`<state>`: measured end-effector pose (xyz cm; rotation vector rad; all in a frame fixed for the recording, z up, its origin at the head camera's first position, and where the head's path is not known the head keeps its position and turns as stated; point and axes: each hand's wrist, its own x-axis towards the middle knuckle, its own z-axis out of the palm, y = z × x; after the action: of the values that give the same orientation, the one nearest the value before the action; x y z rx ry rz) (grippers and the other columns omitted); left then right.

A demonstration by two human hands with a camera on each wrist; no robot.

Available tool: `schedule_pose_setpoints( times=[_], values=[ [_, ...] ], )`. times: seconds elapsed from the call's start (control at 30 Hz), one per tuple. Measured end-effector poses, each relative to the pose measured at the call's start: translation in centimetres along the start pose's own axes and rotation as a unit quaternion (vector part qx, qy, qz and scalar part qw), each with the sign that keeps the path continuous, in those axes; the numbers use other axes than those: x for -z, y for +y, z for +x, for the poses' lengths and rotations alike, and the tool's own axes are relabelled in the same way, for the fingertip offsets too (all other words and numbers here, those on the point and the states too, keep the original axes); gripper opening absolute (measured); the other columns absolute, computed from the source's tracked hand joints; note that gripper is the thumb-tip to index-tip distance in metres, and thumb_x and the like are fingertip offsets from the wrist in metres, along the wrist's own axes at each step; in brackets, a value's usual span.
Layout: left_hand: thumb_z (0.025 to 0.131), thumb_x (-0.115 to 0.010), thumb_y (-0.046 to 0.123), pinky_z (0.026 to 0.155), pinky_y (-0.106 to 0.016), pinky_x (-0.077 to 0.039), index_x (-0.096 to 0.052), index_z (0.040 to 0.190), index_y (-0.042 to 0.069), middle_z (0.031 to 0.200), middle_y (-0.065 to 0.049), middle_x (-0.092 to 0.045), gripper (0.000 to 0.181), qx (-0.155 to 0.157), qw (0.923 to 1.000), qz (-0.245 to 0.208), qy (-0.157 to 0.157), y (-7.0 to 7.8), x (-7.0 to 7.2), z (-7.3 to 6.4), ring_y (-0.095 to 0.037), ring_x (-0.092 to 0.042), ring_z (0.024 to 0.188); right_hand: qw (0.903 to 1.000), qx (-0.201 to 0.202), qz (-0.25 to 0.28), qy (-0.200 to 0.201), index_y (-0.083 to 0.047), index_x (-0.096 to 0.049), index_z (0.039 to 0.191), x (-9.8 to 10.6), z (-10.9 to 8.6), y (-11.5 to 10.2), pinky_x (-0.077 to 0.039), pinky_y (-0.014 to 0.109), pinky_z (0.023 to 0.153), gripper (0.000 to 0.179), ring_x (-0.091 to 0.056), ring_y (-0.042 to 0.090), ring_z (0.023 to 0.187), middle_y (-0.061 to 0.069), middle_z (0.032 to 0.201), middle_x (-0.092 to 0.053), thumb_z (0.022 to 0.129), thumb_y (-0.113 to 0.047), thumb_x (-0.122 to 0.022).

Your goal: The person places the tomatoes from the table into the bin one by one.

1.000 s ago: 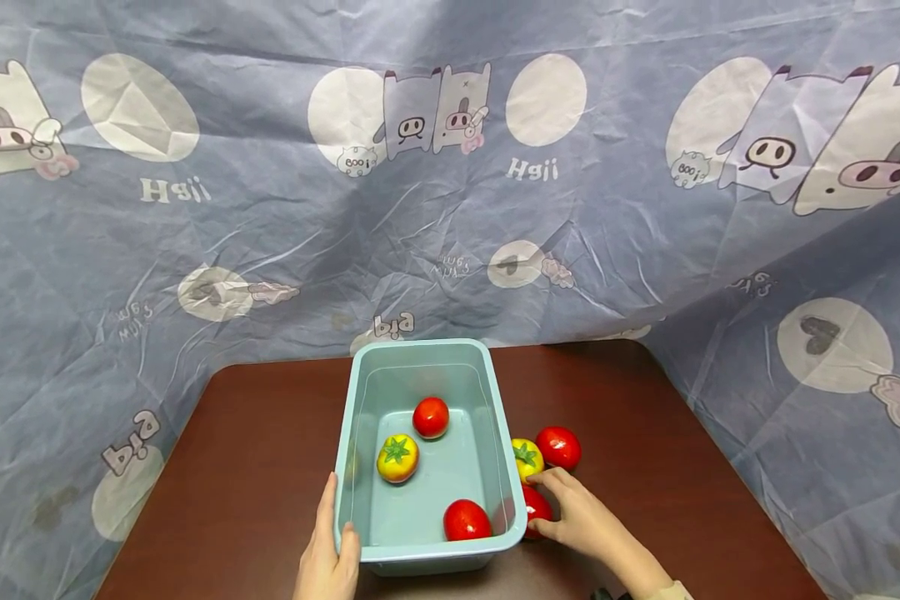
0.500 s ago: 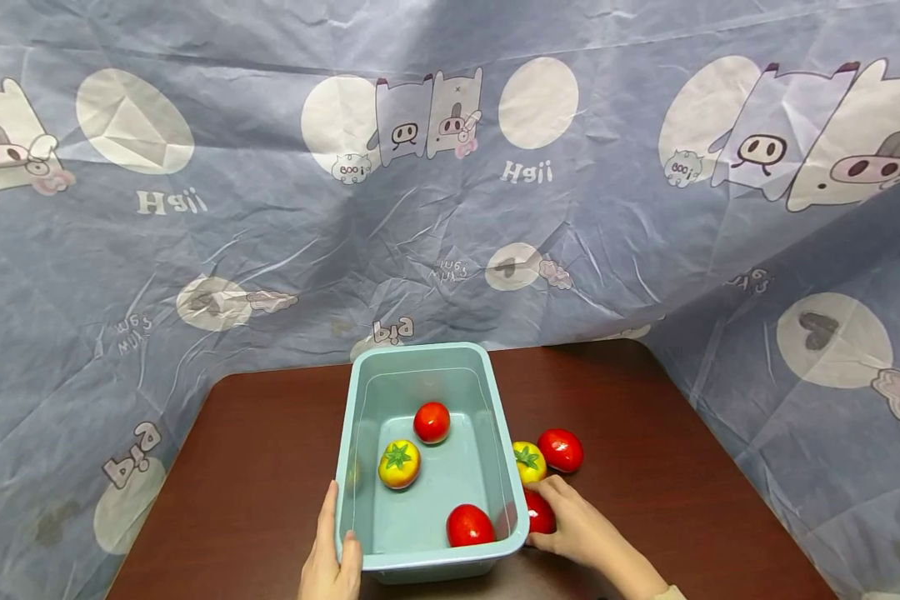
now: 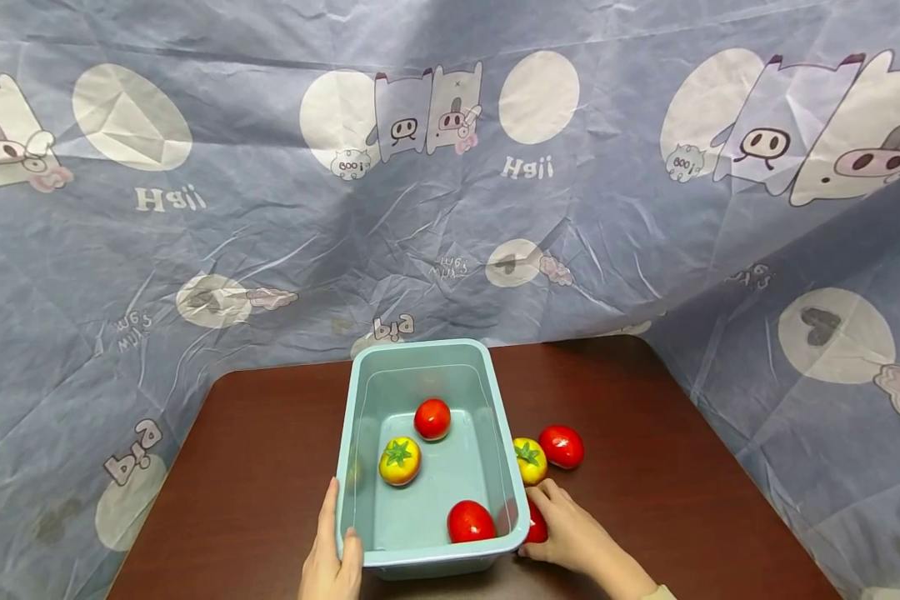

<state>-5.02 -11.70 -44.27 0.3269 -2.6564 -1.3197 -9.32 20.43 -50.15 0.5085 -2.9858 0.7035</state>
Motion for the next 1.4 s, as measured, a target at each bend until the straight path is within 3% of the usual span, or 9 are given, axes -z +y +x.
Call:
schedule_pose_setpoints(
  times=[0.23,0.43,0.63,0.8,1.2,1.4],
  values=[
    [0.093,-0.048,0.008,0.089,-0.053,-0.049,-0.026,0.155,0.015,0.143,-0.028,-0.049,0.066,0.008,0.9999,-0.008,-0.001,-0.1,-0.1,0.0,-0.04,-0.062,0.109,0.9989,-0.008,0.026,-0.04,-0.009,-0.055,0.123,0.0,0.2,-0.7,-0.053,0.037,0.087,0.071,-0.053,0.019,0.102,-0.002,0.114,-0.054,0.063,-0.026,-0.09],
    [0.092,-0.047,0.009,0.089,-0.052,-0.05,-0.027,0.155,0.016,0.143,-0.027,-0.049,0.066,0.013,0.9997,-0.018,0.0,-0.2,-0.1,-0.1,-0.039,-0.062,0.109,0.9988,-0.01,0.029,-0.038,-0.011,-0.055,0.123,-0.1,-0.3,-0.8,-0.053,0.035,0.087,0.069,-0.056,0.016,0.099,-0.004,0.115,-0.055,0.065,-0.027,-0.088],
    [0.093,-0.048,0.01,0.088,-0.053,-0.05,-0.027,0.155,0.016,0.143,-0.027,-0.049,0.066,0.018,0.9998,-0.009,-0.009,-0.5,0.1,0.0,-0.038,-0.063,0.108,0.9993,-0.012,0.028,-0.02,-0.012,-0.054,0.126,0.0,-0.9,-0.6,-0.054,0.031,0.085,0.071,-0.055,0.015,0.099,-0.005,0.117,-0.055,0.065,-0.024,-0.088],
    [0.093,-0.047,0.011,0.087,-0.053,-0.05,-0.026,0.155,0.016,0.143,-0.029,-0.048,0.066,0.016,0.9997,-0.003,-0.017,-0.5,0.4,0.2,-0.039,-0.063,0.107,0.9994,-0.026,0.023,0.006,-0.014,-0.056,0.12,0.7,-0.8,-0.8,-0.055,0.031,0.082,0.064,-0.056,0.015,0.097,-0.005,0.114,-0.055,0.065,-0.022,-0.088],
    [0.092,-0.048,0.01,0.083,-0.052,-0.05,-0.025,0.156,0.017,0.143,-0.028,-0.049,0.068,0.005,0.9996,-0.006,-0.027,-0.4,0.9,0.3,-0.038,-0.063,0.106,0.9944,-0.081,0.031,0.06,-0.01,-0.056,0.12,4.5,0.4,-0.9,-0.058,0.046,0.08,0.068,-0.061,0.023,0.097,0.004,0.115,-0.057,0.062,-0.015,-0.091],
    [0.093,-0.047,0.011,0.085,-0.053,-0.05,-0.023,0.157,0.018,0.145,-0.027,-0.047,0.068,0.001,0.9995,-0.012,-0.028,-0.3,0.9,0.2,-0.04,-0.062,0.109,0.993,-0.058,0.018,0.101,-0.005,-0.054,0.124,6.7,1.3,-1.1,-0.058,0.047,0.079,0.07,-0.06,0.027,0.101,0.009,0.117,-0.057,0.064,-0.012,-0.09]
  ],
)
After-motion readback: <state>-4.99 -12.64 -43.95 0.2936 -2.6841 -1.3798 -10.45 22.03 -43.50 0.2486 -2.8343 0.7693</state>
